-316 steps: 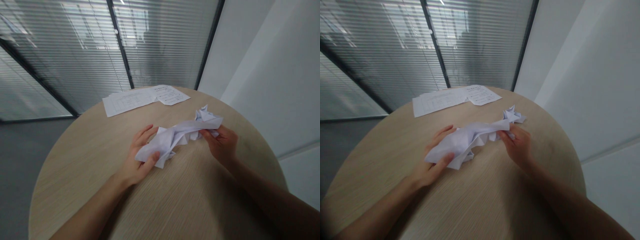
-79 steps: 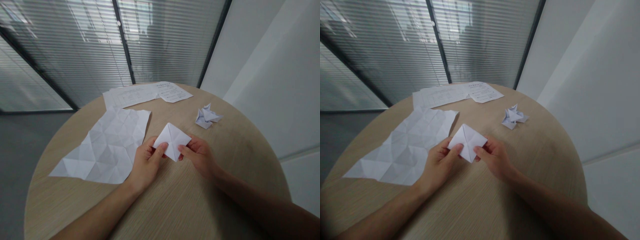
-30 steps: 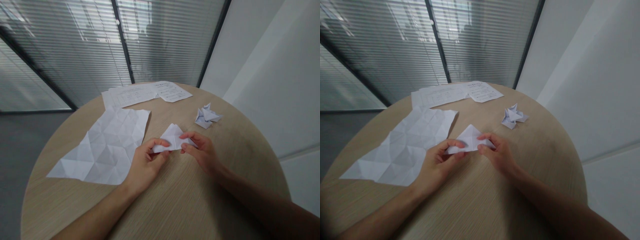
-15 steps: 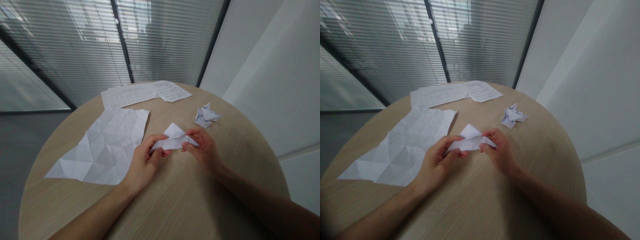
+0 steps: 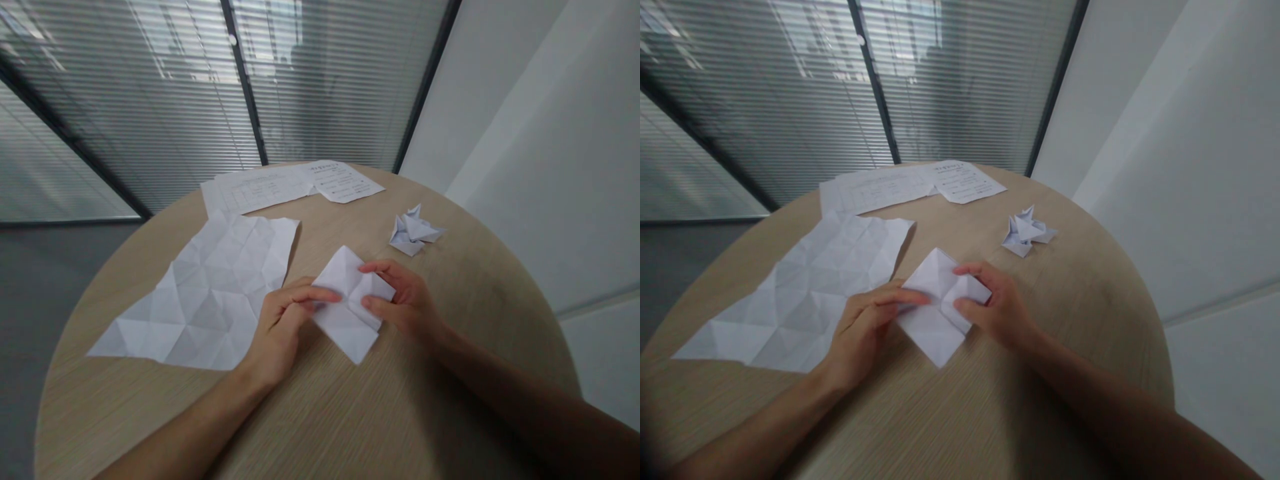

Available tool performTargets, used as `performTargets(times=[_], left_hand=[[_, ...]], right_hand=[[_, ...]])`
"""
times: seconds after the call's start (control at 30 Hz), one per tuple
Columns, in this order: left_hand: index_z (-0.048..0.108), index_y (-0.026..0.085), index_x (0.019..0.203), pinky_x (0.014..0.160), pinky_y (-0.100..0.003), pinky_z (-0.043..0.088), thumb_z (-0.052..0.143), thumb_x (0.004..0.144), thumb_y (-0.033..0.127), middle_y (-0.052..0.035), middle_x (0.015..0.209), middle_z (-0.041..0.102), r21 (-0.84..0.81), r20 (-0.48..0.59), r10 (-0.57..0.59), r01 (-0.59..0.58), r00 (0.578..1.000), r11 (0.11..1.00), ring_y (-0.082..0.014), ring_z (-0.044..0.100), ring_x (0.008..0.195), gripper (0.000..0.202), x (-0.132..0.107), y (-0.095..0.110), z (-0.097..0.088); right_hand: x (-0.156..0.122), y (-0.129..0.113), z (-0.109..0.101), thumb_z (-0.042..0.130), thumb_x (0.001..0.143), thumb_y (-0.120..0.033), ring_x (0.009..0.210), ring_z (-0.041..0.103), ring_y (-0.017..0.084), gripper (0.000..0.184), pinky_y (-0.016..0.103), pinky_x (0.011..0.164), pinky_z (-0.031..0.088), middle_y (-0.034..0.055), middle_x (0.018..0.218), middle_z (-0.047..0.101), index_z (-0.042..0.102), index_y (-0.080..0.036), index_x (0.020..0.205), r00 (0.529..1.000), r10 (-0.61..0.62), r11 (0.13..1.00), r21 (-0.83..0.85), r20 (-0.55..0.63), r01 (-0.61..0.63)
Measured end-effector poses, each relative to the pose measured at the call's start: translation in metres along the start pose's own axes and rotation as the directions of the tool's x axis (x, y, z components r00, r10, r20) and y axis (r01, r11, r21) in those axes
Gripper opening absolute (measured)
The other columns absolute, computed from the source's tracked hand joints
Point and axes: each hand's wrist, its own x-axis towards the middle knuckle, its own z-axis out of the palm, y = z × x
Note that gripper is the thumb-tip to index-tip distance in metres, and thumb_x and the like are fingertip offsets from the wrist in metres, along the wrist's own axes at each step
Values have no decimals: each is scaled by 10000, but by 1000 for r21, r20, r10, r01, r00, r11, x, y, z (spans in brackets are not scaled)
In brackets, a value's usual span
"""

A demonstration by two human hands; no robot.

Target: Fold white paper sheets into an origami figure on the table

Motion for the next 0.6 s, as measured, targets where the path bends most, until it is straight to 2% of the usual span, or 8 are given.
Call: performTargets(times=[0.1,0.17,0.27,0.37,0.5,0.6], left_hand=[[767,197,849,528,-238,417,604,762,255,-15,732,689,29,-24,-127,127,992,991,-135,557,604,193,0,-2,2],[731,192,949,505,-222,412,657,728,232,-6,766,682,37,-58,-157,159,986,987,-123,544,591,237,-1,-5,4],[657,199,1100,549,-215,456,645,749,179,-11,862,697,40,-94,-87,91,992,995,-131,595,679,351,0,-8,5],[575,202,1220,548,-202,467,626,801,145,5,819,692,60,-75,-32,36,997,998,-125,614,676,426,-1,-9,5],[596,221,1161,655,-219,519,595,850,115,-18,980,701,188,-64,120,-106,991,976,-131,653,814,329,-2,-12,4],[605,224,1147,787,-273,541,599,872,116,-31,1067,683,354,-30,277,-248,960,902,-151,648,912,296,-4,-13,2]], right_hand=[[1,0,0,726,689,-179,703,589,158,391,260,577,472,23,920,698,666,-266,1066,999,-42,998,-45,-3,42],[2,1,0,722,692,-173,767,626,180,415,283,621,510,34,959,708,660,-267,1091,999,-54,997,-52,-4,54],[3,1,0,727,694,-163,861,665,197,456,307,688,547,44,1042,713,649,-272,1129,998,-65,998,-18,-19,64],[3,1,2,741,694,-160,915,688,200,468,301,712,561,42,1091,713,640,-277,1135,992,-109,994,25,-70,111],[1,0,5,709,757,-168,824,691,174,343,261,629,541,25,975,729,650,-271,1078,982,-153,988,-2,-106,154],[0,-1,6,703,785,-173,755,674,154,266,242,593,518,4,894,720,643,-271,1025,968,-195,981,-24,-158,193]])
